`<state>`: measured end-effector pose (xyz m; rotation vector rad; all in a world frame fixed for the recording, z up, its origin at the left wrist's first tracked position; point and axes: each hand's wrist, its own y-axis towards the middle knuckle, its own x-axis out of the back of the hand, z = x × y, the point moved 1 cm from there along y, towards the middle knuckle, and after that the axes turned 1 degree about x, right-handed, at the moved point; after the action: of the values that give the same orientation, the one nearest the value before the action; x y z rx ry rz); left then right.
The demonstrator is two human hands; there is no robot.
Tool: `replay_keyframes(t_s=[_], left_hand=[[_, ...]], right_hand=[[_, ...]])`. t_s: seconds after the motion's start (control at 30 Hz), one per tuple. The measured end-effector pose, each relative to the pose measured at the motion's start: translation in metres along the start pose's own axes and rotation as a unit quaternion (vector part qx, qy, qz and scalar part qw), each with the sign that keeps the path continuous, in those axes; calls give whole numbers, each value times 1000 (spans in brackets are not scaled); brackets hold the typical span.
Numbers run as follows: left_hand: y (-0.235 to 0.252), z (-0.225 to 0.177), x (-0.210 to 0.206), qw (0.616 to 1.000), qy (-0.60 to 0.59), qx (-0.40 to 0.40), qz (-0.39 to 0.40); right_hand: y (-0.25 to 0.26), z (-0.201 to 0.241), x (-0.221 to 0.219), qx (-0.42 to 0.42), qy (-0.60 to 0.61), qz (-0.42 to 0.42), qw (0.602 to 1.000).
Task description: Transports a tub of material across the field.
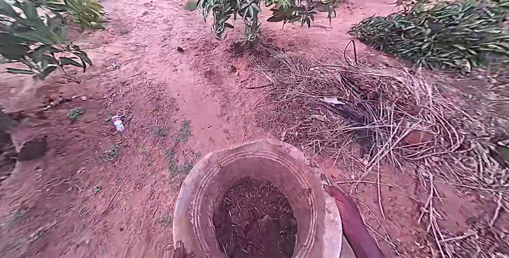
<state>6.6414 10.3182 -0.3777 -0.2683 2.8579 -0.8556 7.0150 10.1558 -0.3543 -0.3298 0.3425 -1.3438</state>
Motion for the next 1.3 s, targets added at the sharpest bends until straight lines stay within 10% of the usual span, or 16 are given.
replay_keyframes(t_s=[0.77, 1.3], left_hand=[[477, -262, -307, 993, -72, -13, -89], [800, -515, -489, 992, -46, 12, -118]], right_hand=[[342, 89, -633, 17, -46, 128, 991], [468, 148, -997, 8, -36, 87, 995]])
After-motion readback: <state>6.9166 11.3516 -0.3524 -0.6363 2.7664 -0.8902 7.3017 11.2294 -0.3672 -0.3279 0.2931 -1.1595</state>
